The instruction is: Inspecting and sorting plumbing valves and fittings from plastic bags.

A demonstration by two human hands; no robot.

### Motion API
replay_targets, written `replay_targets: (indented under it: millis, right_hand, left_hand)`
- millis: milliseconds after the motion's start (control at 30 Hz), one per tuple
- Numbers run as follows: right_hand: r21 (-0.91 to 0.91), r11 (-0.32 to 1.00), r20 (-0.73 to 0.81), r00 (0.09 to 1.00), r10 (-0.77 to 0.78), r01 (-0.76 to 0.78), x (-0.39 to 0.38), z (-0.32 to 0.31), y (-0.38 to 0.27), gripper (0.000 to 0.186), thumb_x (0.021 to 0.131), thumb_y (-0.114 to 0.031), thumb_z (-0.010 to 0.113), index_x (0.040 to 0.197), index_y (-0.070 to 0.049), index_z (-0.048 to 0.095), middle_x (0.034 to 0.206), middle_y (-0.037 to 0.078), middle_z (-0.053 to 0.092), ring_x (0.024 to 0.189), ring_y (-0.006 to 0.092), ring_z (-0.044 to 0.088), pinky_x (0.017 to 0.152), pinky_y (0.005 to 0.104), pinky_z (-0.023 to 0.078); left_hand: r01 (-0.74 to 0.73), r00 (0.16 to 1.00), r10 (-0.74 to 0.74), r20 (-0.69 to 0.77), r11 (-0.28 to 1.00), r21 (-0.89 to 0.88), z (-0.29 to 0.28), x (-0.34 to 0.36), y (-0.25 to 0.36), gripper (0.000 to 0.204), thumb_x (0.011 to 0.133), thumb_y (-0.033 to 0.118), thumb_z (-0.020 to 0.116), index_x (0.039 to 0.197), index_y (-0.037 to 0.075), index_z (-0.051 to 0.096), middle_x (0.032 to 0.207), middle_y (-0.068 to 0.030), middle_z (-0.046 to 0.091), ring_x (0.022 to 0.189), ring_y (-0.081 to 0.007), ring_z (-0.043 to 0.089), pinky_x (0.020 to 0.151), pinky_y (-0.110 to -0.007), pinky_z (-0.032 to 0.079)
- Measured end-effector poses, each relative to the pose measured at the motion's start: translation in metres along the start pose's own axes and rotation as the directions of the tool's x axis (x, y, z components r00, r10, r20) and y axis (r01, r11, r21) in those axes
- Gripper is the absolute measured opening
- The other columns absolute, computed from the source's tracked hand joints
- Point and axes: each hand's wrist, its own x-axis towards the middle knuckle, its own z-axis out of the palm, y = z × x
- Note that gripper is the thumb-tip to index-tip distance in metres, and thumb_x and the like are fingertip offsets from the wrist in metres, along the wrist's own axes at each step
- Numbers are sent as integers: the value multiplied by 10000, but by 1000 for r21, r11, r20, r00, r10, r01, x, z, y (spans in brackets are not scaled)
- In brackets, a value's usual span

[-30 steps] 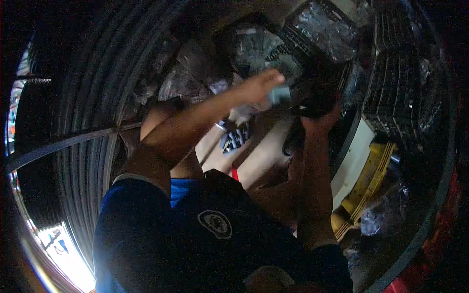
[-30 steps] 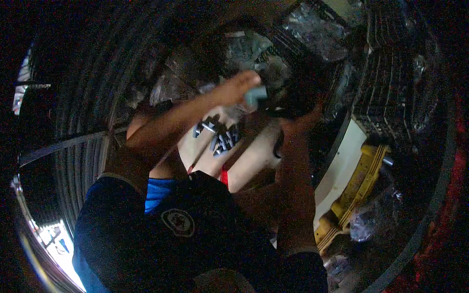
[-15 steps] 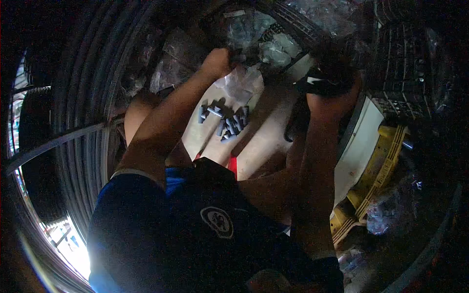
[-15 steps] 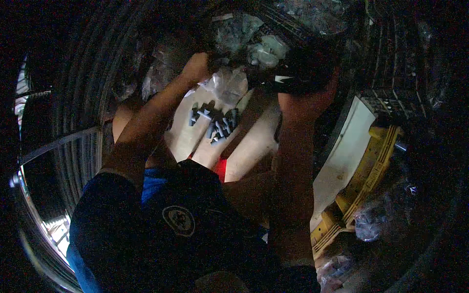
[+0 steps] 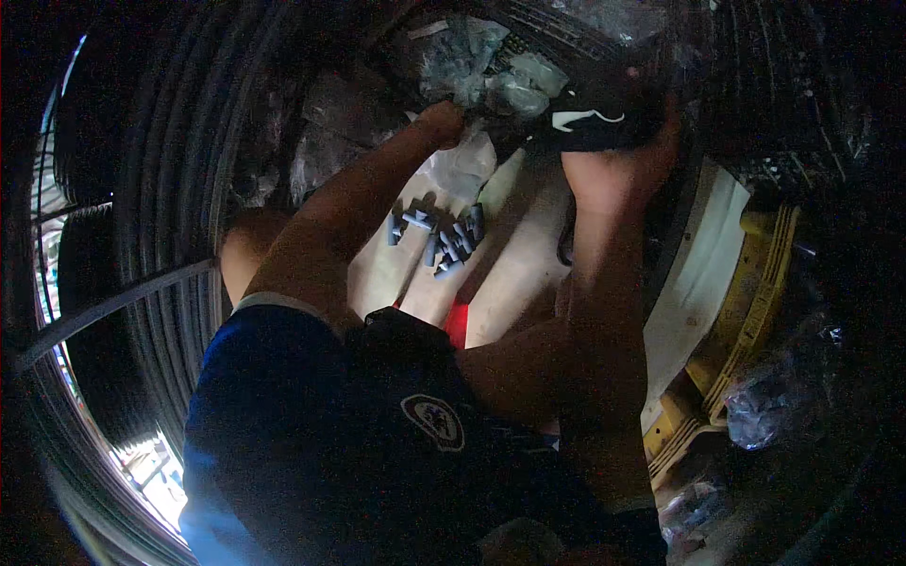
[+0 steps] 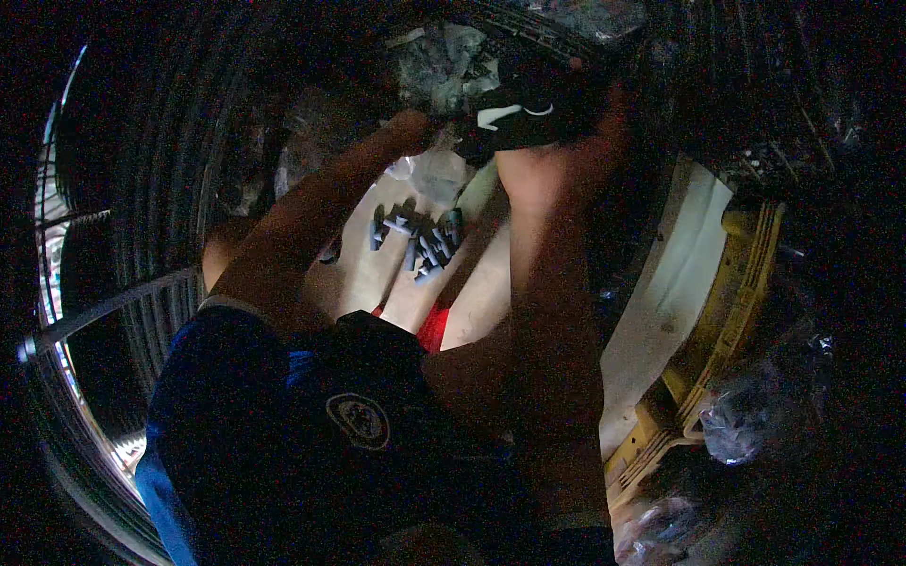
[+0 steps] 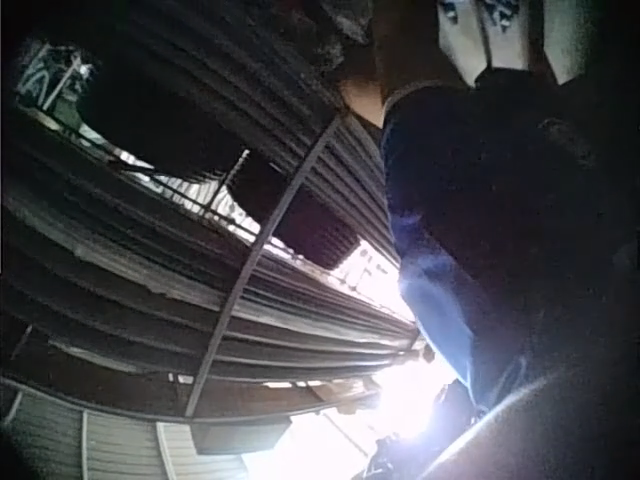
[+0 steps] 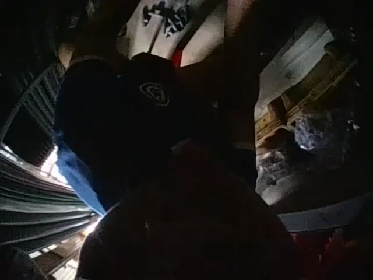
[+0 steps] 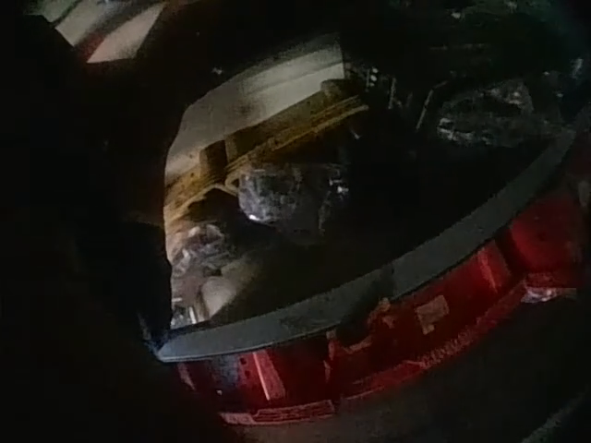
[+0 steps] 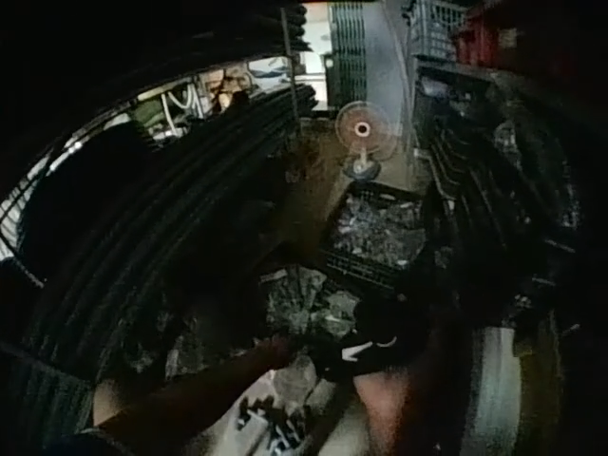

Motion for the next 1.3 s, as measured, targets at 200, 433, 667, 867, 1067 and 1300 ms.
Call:
replay_targets:
  millis: [200,433,667,867,1067,1300]
  right_hand:
    - [-58,997,-122,991,-51,44,-1,6,-1,418,948,-389,430,1146,-84,636,1144,117,652,1066,309,605,969,493,447]
    - [-76,997,-49,999,-6,3,8,-8,4,424,916,-421,489,1134,-88,636,1193,126,646,1111,308,595,1007,478,446]
    - [-77,997,-4,1000,22,-22,7,-12,7,437,944,-403,439,1178,-84,623,1164,119,646,1093,305,608,963,485,465]
    - [-133,991,-57,998,0,-7,7,-7,13,416,928,-399,473,1139,-78,632,1161,121,654,1086,305,608,988,467,463]
    - [-136,991,-82,997,-1,-11,6,-4,16,448,952,-401,428,1196,-74,613,1204,122,640,1125,302,593,1001,469,453]
    - [-152,988,-205,978,-37,5,6,-2,21,477,951,-432,422,1222,-86,608,1229,123,630,1146,310,584,1014,473,444]
  left_hand:
    - [-151,984,162,72,980,-130,37,39,-9,488,910,327,571,1308,50,520,1218,-241,570,1106,-387,572,946,-482,474]
    - [-427,904,427,5,904,-32,46,36,-21,684,835,442,656,1381,79,459,1336,-204,525,1219,-397,496,1024,-467,418]
    - [-237,930,274,246,957,-169,11,-9,-9,706,678,539,766,1258,166,617,1307,-144,572,1251,-378,482,1077,-620,267]
    - [-263,965,260,45,935,239,58,-24,-17,538,851,383,626,1286,75,560,1226,-148,617,1219,-423,490,984,-745,260]
    - [-331,938,338,71,939,-99,69,-21,-18,373,918,294,565,1244,116,601,1188,-173,631,1115,-366,595,943,-524,469]
    - [-179,983,179,-39,889,-422,35,-52,-17,313,981,334,458,1129,123,637,1071,-149,640,990,-332,620,847,-485,492]
